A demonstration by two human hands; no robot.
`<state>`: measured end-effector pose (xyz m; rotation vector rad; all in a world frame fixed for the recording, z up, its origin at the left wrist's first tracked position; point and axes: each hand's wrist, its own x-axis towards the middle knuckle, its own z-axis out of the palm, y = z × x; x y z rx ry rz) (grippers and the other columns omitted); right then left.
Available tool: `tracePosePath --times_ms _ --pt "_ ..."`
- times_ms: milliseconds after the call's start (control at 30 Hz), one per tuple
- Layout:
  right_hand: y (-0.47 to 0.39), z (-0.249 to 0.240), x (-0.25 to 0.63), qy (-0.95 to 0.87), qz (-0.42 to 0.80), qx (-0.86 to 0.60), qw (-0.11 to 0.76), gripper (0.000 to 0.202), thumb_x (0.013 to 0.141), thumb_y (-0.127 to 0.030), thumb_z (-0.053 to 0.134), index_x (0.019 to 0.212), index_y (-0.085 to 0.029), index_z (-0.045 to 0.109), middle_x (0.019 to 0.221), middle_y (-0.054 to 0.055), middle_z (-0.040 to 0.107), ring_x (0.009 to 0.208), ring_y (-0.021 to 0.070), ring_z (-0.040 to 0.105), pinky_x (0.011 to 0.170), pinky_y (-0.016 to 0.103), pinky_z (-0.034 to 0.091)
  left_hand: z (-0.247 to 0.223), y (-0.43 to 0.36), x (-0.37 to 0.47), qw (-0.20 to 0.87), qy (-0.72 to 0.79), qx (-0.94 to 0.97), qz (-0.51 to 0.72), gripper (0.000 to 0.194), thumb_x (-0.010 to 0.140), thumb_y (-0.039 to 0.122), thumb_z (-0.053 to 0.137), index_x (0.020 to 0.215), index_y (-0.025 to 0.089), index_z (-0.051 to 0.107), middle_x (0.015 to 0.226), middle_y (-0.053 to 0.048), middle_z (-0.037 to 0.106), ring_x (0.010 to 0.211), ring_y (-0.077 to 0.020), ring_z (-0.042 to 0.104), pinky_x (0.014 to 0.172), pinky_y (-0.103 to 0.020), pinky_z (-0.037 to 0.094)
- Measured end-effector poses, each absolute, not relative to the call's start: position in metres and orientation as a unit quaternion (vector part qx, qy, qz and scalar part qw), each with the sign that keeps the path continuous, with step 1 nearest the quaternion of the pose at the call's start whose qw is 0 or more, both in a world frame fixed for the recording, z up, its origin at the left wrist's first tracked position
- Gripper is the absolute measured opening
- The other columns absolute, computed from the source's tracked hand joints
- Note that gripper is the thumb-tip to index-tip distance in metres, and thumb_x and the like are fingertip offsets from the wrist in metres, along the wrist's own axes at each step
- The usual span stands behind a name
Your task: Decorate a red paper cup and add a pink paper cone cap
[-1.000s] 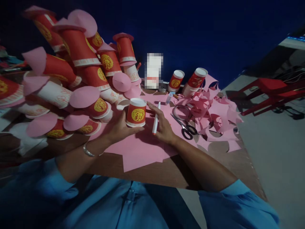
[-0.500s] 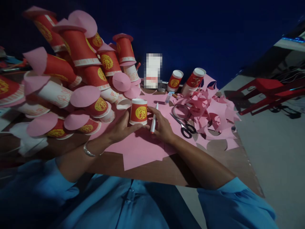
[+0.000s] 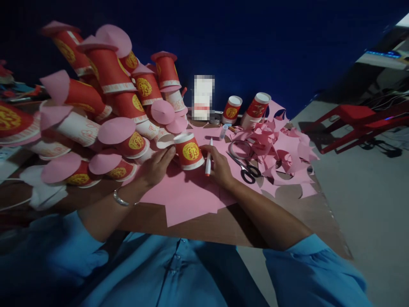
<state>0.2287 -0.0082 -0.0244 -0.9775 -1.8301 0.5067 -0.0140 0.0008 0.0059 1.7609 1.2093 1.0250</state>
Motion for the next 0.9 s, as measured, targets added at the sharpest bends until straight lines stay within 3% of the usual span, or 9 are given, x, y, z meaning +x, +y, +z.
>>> tracePosePath --times_ms 133,233,367,533,667,800,900 --pt "-0.006 -0.024 0.23 -0.727 0.205 -0.43 0.494 0.021 0.093 -0.028 0.061 0.112 -0.023 0.065 0.099 0.005 0.079 0.083 0.024 0.076 0.071 0.036 0.062 -0.008 0.009 -0.013 0.362 0.471 0.686 0.419 0.019 0.097 0.033 0.058 0.1 0.025 0.076 0.093 -0.007 0.079 0.096 -0.0274 0.074 0.092 -0.043 0.06" --pt "-0.005 -0.022 0.232 -0.715 0.204 -0.441 0.503 0.018 0.091 -0.032 0.064 0.107 -0.024 0.066 0.095 0.004 0.079 0.078 0.0229 0.073 0.071 0.036 0.061 -0.013 0.014 -0.007 0.394 0.442 0.681 0.431 0.027 0.092 0.026 0.057 0.111 0.023 0.075 0.09 -0.004 0.08 0.082 -0.0208 0.074 0.081 -0.037 0.061" --pt "-0.006 -0.017 0.232 -0.706 0.202 -0.443 0.515 0.021 0.091 -0.04 0.067 0.106 -0.026 0.067 0.093 0.004 0.079 0.076 0.024 0.072 0.069 0.036 0.06 -0.008 0.013 -0.004 0.471 0.387 0.644 0.463 0.026 0.091 0.033 0.065 0.109 0.017 0.075 0.094 -0.006 0.081 0.081 -0.018 0.073 0.08 -0.034 0.061" --pt "-0.008 -0.018 0.23 -0.722 0.18 -0.426 0.515 0.019 0.092 -0.034 0.066 0.108 -0.025 0.066 0.097 0.005 0.078 0.078 0.0239 0.073 0.072 0.037 0.061 -0.002 0.004 -0.003 0.518 0.349 0.634 0.456 0.05 0.09 0.052 0.074 0.128 0.021 0.066 0.121 -0.011 0.078 0.1 -0.0222 0.074 0.089 -0.037 0.061" --pt "-0.011 -0.022 0.23 -0.739 0.174 -0.423 0.495 0.019 0.093 -0.033 0.066 0.11 -0.025 0.065 0.099 0.006 0.079 0.079 0.0245 0.073 0.073 0.038 0.062 -0.002 -0.003 0.001 0.522 0.387 0.636 0.417 0.077 0.077 0.05 0.087 0.14 0.024 0.052 0.115 -0.009 0.077 0.097 -0.0261 0.076 0.081 -0.039 0.062" --pt "-0.011 -0.023 0.23 -0.743 0.176 -0.425 0.487 0.018 0.098 -0.039 0.062 0.112 -0.028 0.064 0.101 0.006 0.079 0.081 0.0255 0.074 0.074 0.042 0.064 0.0 -0.004 0.002 0.524 0.385 0.641 0.408 0.068 0.079 0.044 0.084 0.137 0.024 0.052 0.11 -0.007 0.077 0.095 -0.025 0.075 0.079 -0.038 0.062" --pt "-0.008 -0.022 0.232 -0.721 0.199 -0.434 0.502 0.027 0.099 -0.053 0.061 0.111 -0.029 0.064 0.098 0.006 0.078 0.081 0.0267 0.073 0.073 0.044 0.064 -0.002 -0.001 0.0 0.515 0.357 0.66 0.413 0.062 0.081 0.034 0.078 0.136 0.024 0.054 0.115 -0.008 0.075 0.097 -0.0226 0.073 0.08 -0.036 0.061"
